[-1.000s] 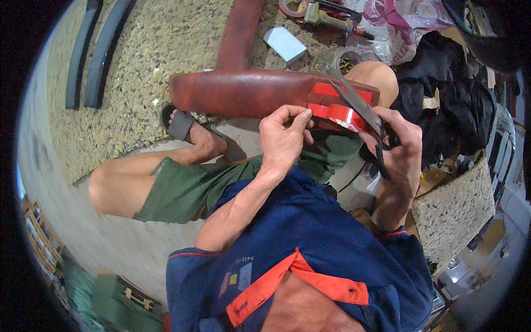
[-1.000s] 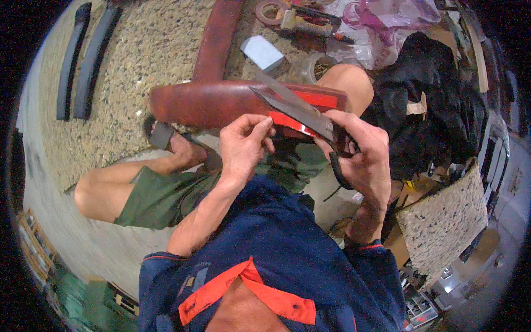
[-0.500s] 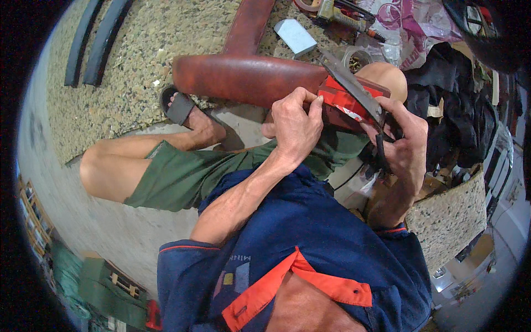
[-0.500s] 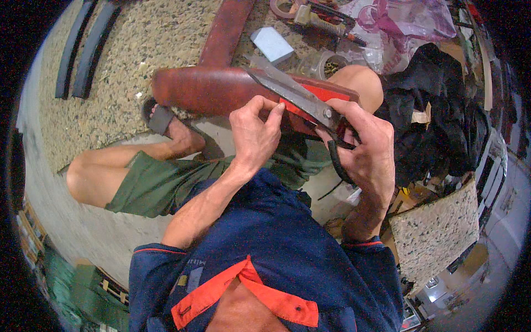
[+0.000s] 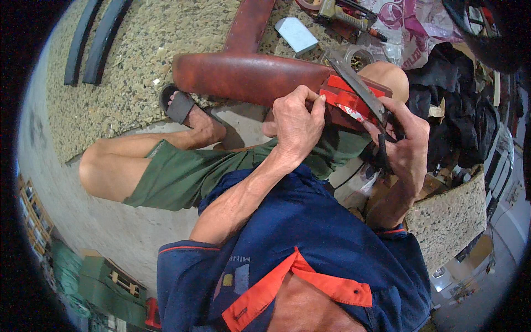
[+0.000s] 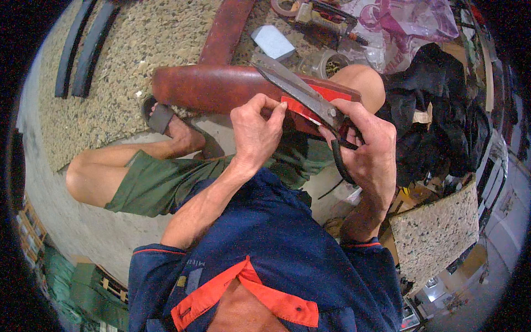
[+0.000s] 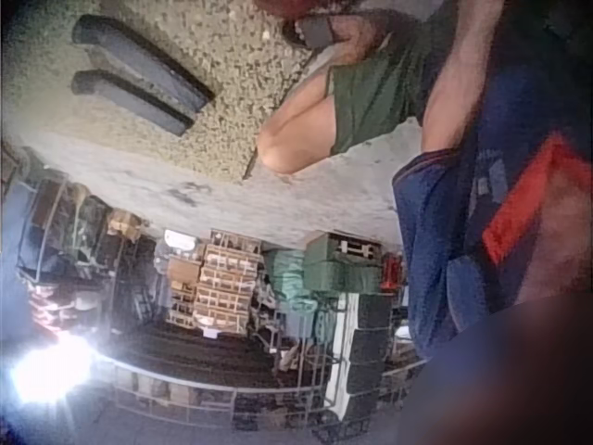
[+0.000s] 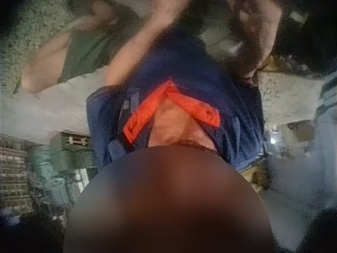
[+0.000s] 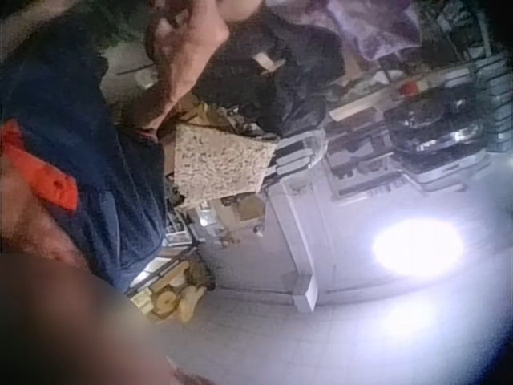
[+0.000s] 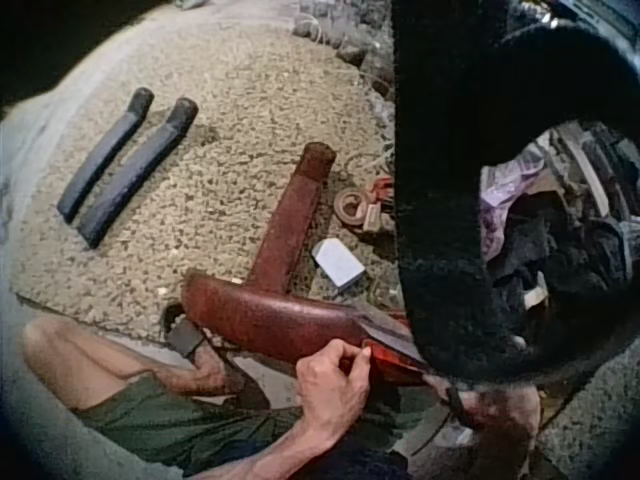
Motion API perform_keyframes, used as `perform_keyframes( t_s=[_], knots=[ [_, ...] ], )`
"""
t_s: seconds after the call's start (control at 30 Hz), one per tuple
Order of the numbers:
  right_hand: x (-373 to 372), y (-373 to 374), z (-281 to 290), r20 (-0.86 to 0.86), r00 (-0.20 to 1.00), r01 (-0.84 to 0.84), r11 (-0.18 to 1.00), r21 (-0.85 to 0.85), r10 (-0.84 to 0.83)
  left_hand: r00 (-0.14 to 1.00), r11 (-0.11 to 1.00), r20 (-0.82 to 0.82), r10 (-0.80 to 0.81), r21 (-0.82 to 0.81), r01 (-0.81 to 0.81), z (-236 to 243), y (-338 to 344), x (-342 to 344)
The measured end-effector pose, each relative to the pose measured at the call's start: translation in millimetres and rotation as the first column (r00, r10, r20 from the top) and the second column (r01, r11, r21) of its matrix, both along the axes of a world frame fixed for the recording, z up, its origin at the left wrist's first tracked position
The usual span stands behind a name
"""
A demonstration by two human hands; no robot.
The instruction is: The person sits on the floor and uses a staple gun to attach a white foam pad to a reddish-brown furniture leg. They then apply red tape along the edges of the leg, cutting and smoothing it with scissors.
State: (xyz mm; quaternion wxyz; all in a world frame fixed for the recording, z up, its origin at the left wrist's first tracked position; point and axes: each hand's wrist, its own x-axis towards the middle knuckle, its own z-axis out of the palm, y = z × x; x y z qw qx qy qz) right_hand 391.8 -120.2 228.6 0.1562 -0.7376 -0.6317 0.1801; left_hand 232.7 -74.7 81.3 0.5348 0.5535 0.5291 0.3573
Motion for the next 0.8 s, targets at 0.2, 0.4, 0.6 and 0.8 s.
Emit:
perform_keyframes(
  t_s=[0.2,0.4,0.6,0.8],
  knots=[
    [1.4,-0.3,-1.4,0.004,1.0,-0.019,1.0,0.014,0.018,1.0,0.998,-0.019,-0.024,0.059,0.025,-3.3,-3.5,-8.1],
    [2.2,-0.2,-3.2,0.014,1.0,-0.028,0.999,0.026,0.028,0.991,0.91,-0.124,-0.059,0.401,0.104,-8.6,-15.4,-37.5],
    [-0.7,0.4,-2.7,-0.016,1.0,0.017,1.0,-0.015,-0.017,0.868,0.747,-0.43,-0.249,0.485,0.455,-25.1,-18.2,-32.5],
    [-1.2,-0.2,-3.3,0.025,1.0,0.006,1.0,0.011,-0.006,0.815,0.662,-0.533,-0.227,0.529,0.531,-44.4,-2.1,-35.5]
  ],
)
